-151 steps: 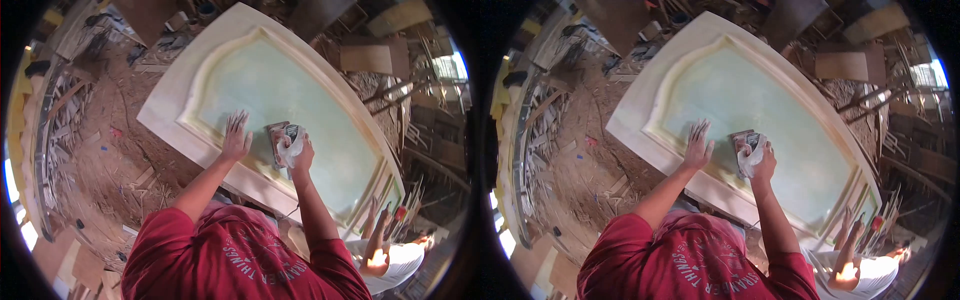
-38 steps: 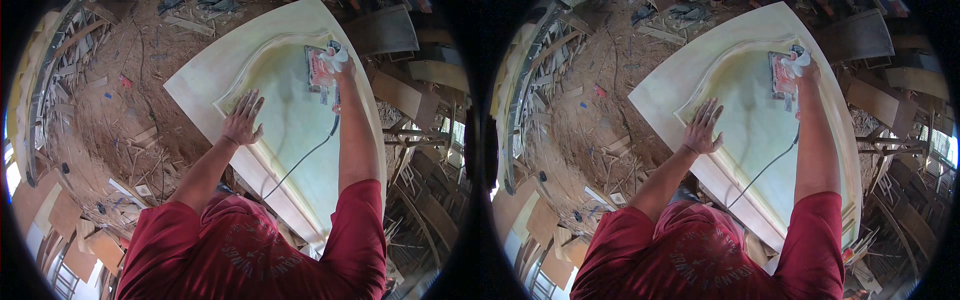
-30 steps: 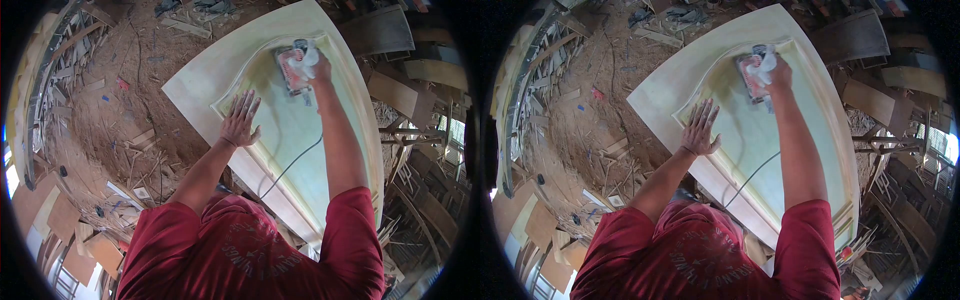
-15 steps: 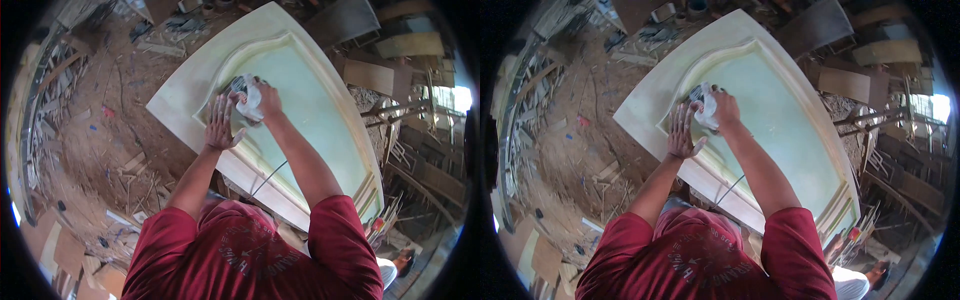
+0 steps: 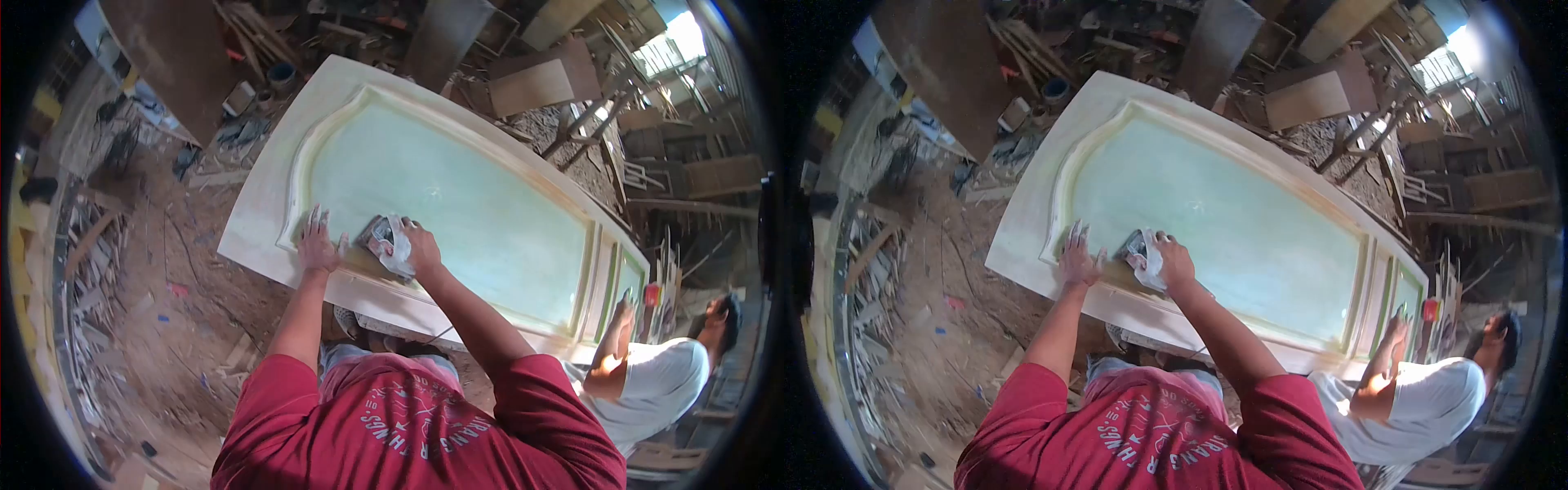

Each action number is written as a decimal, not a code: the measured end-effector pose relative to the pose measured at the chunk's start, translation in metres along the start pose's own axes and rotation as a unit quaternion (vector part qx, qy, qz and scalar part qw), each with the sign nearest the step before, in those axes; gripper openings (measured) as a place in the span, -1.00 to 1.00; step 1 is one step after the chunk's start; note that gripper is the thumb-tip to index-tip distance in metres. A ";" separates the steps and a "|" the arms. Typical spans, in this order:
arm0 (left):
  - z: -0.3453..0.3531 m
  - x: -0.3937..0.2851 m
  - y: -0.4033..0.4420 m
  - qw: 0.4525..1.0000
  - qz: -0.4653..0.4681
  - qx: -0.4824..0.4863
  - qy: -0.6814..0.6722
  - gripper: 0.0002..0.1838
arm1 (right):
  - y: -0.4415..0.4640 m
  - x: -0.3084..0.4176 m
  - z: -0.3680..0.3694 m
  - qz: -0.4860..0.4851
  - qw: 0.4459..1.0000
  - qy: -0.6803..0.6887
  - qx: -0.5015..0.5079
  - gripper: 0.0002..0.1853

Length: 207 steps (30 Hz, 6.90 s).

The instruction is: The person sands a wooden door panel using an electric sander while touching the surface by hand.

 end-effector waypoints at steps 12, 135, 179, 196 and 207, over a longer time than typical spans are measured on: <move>-0.018 -0.050 -0.121 0.994 0.036 0.075 0.071 -0.04 | -0.113 -0.254 -0.032 0.044 0.975 0.011 -0.216 -0.34; -0.019 0.121 0.192 0.972 0.063 -0.070 -0.216 -0.23 | 0.048 0.106 -0.064 0.240 0.961 0.032 -0.132 -0.21; -0.163 -0.017 0.019 0.849 0.108 0.262 -0.445 -0.54 | -0.049 0.187 -0.012 0.230 0.940 0.233 -0.098 -0.10; -0.093 0.079 0.034 0.795 -0.155 0.224 -0.542 -0.57 | 0.056 0.150 0.011 0.260 0.944 0.107 0.170 -0.02; -0.074 0.095 0.026 0.700 -0.236 0.252 -0.625 -0.58 | 0.106 0.170 0.011 0.189 0.960 0.041 0.203 -0.12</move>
Point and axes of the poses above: each hand's wrist, its own y-axis towards the middle knuckle, its own z-axis out of the palm, x = y × z, the point moved 6 cm from there along y, towards the middle knuckle, and after that the axes turned 9 degrees about y, right-handed, at the moved point
